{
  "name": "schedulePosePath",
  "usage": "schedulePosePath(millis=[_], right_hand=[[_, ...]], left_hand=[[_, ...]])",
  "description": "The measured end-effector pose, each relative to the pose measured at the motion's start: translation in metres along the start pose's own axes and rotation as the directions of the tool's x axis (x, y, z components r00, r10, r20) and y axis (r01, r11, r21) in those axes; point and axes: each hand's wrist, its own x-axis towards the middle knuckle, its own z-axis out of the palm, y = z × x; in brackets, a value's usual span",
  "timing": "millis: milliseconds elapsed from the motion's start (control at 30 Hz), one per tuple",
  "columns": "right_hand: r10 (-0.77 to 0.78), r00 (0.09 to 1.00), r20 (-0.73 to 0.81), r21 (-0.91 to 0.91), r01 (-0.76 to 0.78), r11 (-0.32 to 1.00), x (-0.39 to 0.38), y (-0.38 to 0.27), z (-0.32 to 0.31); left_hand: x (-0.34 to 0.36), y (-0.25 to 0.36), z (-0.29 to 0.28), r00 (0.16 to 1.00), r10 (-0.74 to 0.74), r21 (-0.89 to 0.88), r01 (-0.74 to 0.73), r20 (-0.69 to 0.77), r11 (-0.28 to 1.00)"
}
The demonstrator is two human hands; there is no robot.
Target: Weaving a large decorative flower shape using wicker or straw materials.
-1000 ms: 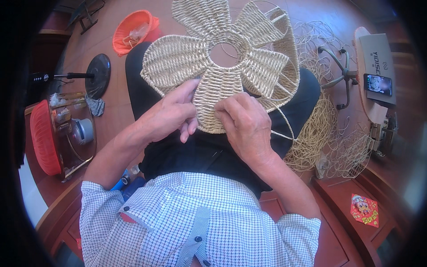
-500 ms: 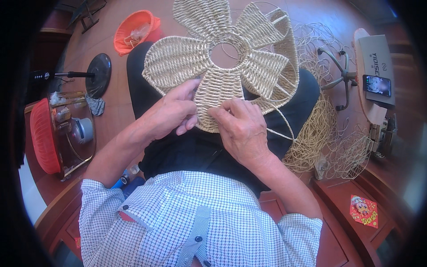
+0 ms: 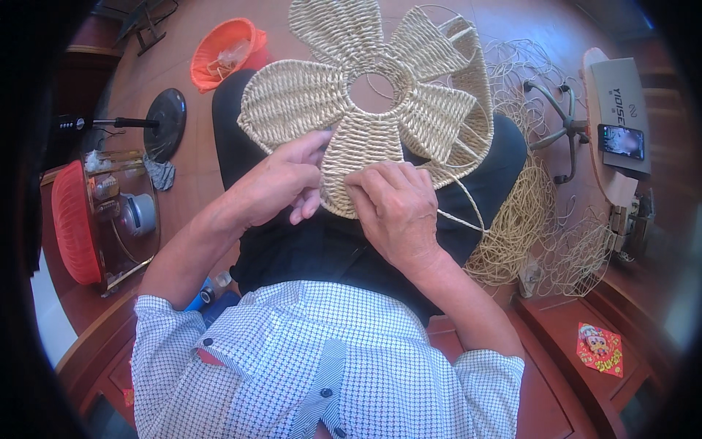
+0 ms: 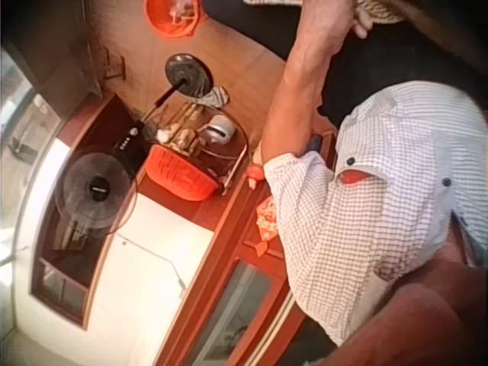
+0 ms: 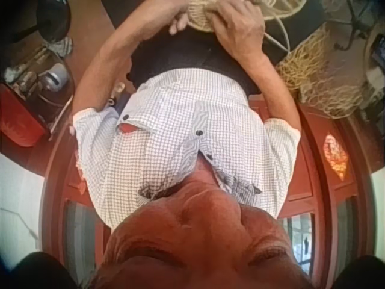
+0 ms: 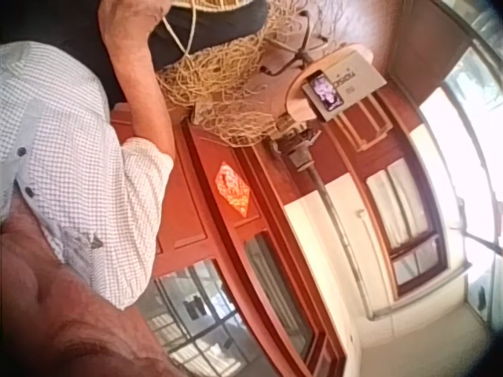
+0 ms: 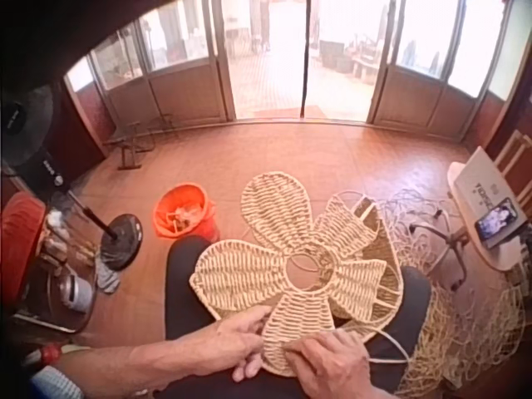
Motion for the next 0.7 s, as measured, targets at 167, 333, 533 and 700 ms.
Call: schedulePosePath(millis=[167,333,533,700], right_hand=[[0.02,1.0,-0.009,-0.001,-0.02,1.0,0.001,-0.003,0.0],[0.035,0.999,-0.013,-0.01,-0.035,0.999,0.001,-0.005,0.0],[0.051,0.999,-0.012,-0.001,-0.051,0.999,0.002,-0.007,0.001],[0.059,0.998,-0.03,-0.001,-0.059,0.998,0.0,-0.006,0.0]], left_hand=[[-0.007,0.008,-0.005,0.998,-0.054,-0.11,0.057,0.028,0.992],[-0.007,0.003,-0.008,0.997,-0.07,-0.173,0.075,0.034,0.982],[0.0,-0.002,0.001,1.0,-0.002,-0.059,0.003,0.006,0.998],[0.004,0.002,0.004,0.997,-0.08,-0.055,0.079,-0.018,0.995]])
